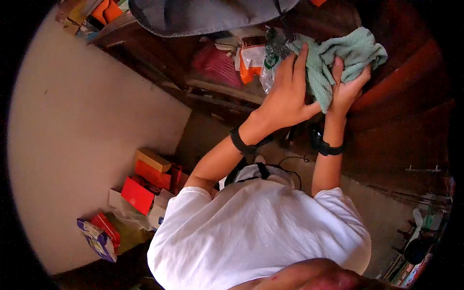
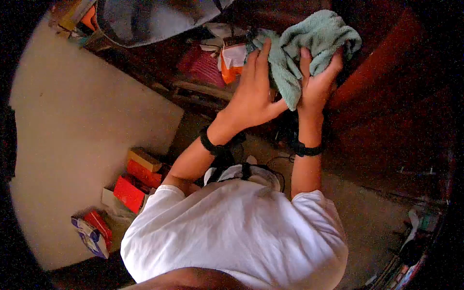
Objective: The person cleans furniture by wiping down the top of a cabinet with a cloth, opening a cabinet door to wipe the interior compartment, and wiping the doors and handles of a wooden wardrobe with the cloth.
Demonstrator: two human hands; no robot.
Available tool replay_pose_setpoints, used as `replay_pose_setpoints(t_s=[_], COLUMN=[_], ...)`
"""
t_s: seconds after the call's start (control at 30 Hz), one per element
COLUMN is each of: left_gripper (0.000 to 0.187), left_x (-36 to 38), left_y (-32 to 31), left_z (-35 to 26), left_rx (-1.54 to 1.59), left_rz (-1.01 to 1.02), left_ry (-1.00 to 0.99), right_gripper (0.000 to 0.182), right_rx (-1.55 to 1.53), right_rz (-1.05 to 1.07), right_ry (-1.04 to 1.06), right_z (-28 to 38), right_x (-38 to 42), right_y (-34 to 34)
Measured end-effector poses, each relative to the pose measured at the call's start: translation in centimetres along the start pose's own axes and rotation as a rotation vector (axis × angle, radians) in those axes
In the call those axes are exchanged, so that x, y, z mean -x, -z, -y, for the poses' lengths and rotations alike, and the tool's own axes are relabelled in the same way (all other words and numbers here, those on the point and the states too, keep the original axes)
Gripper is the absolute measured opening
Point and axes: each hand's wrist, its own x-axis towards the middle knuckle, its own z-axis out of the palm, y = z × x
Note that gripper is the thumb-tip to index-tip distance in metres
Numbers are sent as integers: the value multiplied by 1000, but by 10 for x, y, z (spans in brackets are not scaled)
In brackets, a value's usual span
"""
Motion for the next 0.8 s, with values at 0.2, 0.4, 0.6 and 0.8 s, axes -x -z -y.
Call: replay_pose_setpoints(t_s=[0.2, 0.4, 0.6, 0.8], left_gripper=[95, 93, 79, 75], left_x=[5, 58, 28, 40], left_y=[5, 2, 23, 27], left_z=[3, 18, 14, 25], left_rx=[0, 19, 267, 392], left_rz=[-25, 1, -8, 102], left_ry=[-35, -112, -112, -107], right_gripper=[58, 43, 51, 53], right_rx=[-74, -14, -10, 70], right_rz=[45, 208, 163, 216], right_ry=[-179, -179, -17, -125], right_z=[-8, -16, 1, 0], right_x=[15, 79, 52, 70], right_y=[2, 21, 15, 28])
